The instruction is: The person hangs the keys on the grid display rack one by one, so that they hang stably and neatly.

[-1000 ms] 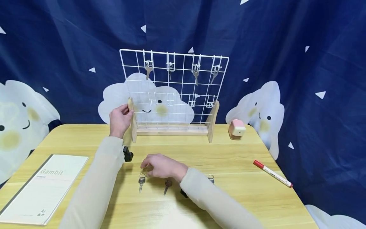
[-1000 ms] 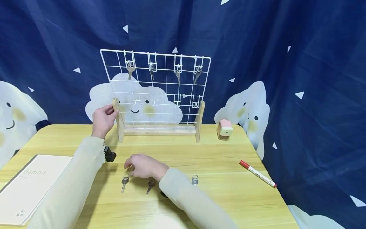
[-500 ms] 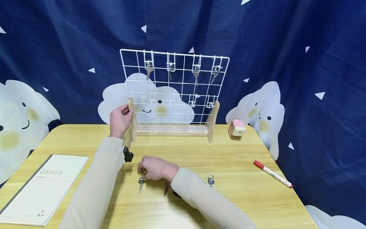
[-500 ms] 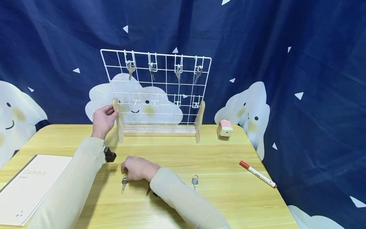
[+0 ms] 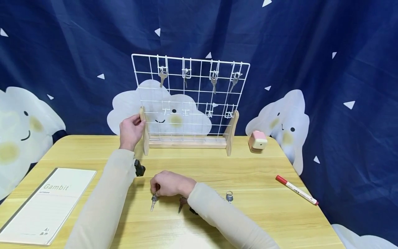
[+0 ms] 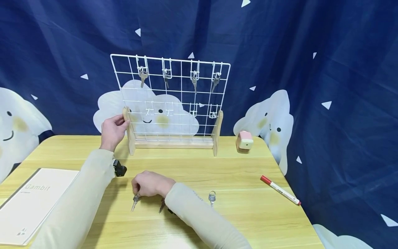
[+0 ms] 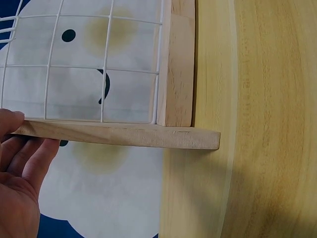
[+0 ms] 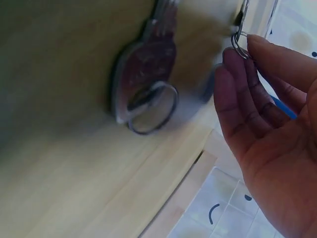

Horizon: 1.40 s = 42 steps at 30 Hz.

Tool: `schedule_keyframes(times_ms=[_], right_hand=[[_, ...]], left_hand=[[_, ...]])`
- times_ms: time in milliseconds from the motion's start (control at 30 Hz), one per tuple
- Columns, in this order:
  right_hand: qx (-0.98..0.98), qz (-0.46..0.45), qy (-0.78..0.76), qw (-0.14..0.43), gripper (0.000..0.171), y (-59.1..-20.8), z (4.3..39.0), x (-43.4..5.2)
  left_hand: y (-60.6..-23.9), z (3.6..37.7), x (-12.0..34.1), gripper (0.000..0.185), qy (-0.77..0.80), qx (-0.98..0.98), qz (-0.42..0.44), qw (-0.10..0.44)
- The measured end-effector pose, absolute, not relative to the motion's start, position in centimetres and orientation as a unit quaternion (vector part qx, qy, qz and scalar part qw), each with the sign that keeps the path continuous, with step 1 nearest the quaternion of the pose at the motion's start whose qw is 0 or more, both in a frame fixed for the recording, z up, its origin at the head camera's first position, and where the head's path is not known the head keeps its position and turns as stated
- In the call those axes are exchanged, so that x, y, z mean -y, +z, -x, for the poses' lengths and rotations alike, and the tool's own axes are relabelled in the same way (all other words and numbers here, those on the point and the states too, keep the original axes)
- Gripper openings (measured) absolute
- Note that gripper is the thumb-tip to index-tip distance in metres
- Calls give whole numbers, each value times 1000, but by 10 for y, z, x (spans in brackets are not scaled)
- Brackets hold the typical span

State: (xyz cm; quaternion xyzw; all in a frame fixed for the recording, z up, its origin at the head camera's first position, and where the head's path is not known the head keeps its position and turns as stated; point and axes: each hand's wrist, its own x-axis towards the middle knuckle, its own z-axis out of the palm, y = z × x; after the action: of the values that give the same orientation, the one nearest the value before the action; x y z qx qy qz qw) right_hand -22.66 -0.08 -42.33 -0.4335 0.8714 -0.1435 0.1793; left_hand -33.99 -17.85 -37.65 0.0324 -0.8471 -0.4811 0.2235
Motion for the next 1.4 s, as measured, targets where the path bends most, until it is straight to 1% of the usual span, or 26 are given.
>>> schedule_keyframes(times_ms=[233, 333, 533, 800, 1000, 1233, 1400], right_hand=[[-864, 434, -180, 181, 11, -412, 227, -5], [-860, 441, -189, 171, 9, -406, 228, -8], [-852, 452, -222, 147, 12, -394, 229, -17], [-840, 442, -276, 151, 11, -382, 227, -27], [-842, 443, -277, 134, 10, -373, 226, -31], [-848, 435, -281, 116, 10, -353, 228, -35], [-843, 414, -320, 128, 7, -342, 233, -40]], left_hand=[[-376, 339, 178, 35, -483, 847, -33, 219], [-376, 339, 178, 35, -484, 847, -33, 218], [-376, 339, 178, 35, -483, 847, -34, 218], [-375, 339, 178, 36, -482, 847, -33, 221], [-376, 339, 177, 36, -488, 845, -34, 218], [-376, 338, 176, 36, -491, 842, -38, 219], [-377, 339, 176, 36, -489, 843, -37, 223]])
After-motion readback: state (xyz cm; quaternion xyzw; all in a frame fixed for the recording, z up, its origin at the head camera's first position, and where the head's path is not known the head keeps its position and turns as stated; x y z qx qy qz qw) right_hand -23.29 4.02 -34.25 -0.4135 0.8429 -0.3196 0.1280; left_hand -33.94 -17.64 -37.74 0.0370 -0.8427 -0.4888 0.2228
